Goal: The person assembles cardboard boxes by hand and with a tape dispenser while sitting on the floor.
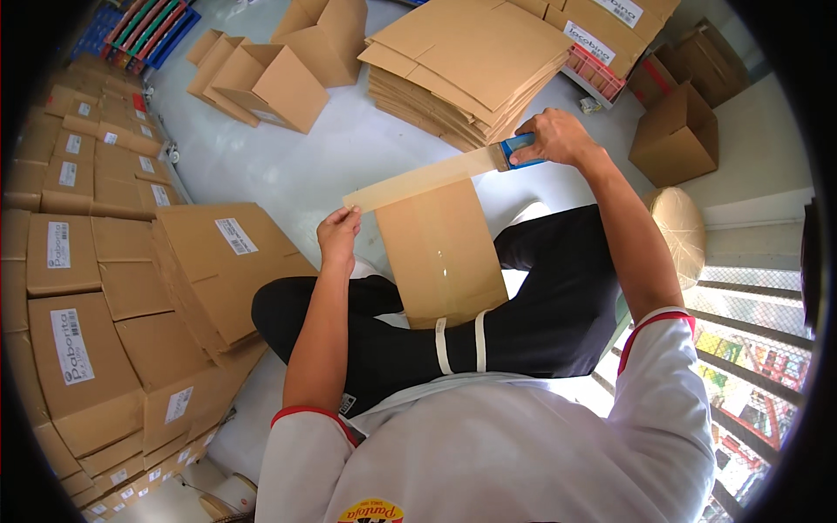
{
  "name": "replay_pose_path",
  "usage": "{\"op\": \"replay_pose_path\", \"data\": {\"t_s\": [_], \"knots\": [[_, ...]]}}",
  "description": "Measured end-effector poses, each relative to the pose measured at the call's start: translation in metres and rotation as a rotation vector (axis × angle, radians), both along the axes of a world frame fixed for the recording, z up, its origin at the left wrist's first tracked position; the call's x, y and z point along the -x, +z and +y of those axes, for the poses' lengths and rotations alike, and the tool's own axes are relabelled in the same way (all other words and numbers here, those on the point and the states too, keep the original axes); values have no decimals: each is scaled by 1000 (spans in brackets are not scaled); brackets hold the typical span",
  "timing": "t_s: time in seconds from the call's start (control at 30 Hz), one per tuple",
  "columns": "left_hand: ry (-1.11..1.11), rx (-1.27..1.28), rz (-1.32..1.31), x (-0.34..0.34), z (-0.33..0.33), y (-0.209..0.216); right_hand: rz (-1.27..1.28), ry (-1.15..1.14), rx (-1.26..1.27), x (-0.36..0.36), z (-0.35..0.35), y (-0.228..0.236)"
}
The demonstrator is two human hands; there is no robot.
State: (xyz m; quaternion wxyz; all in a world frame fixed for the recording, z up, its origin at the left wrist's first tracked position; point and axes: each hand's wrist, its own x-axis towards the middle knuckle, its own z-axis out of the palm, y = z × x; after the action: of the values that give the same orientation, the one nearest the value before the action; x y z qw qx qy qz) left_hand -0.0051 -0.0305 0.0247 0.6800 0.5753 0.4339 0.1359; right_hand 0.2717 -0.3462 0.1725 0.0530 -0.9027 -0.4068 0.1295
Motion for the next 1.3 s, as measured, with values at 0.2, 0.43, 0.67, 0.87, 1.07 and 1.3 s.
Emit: {"op": "replay_pose_path", "data": {"t_s": [0.2, 0.43, 0.67, 0.87, 1.07, 1.3], "knots": [[21, -30, 61, -2, -1, 0, 26, -13, 69, -2, 3, -7], [23, -75, 87, -7, 2, -24, -75, 47, 140, -2, 22, -41], [-2, 156, -5, -26, -5, -43, -25, -106, 276, 25, 59, -129], [-40, 265, -113, -20, -4, -56, 654, -750, -307, 48, 49, -154], [194, 274, 53, -34, -35, -26, 875, -886, -658, 87, 58, -190], [55, -384, -61, -44, -43, -47, 621, -922, -609, 87, 48, -273]]}}
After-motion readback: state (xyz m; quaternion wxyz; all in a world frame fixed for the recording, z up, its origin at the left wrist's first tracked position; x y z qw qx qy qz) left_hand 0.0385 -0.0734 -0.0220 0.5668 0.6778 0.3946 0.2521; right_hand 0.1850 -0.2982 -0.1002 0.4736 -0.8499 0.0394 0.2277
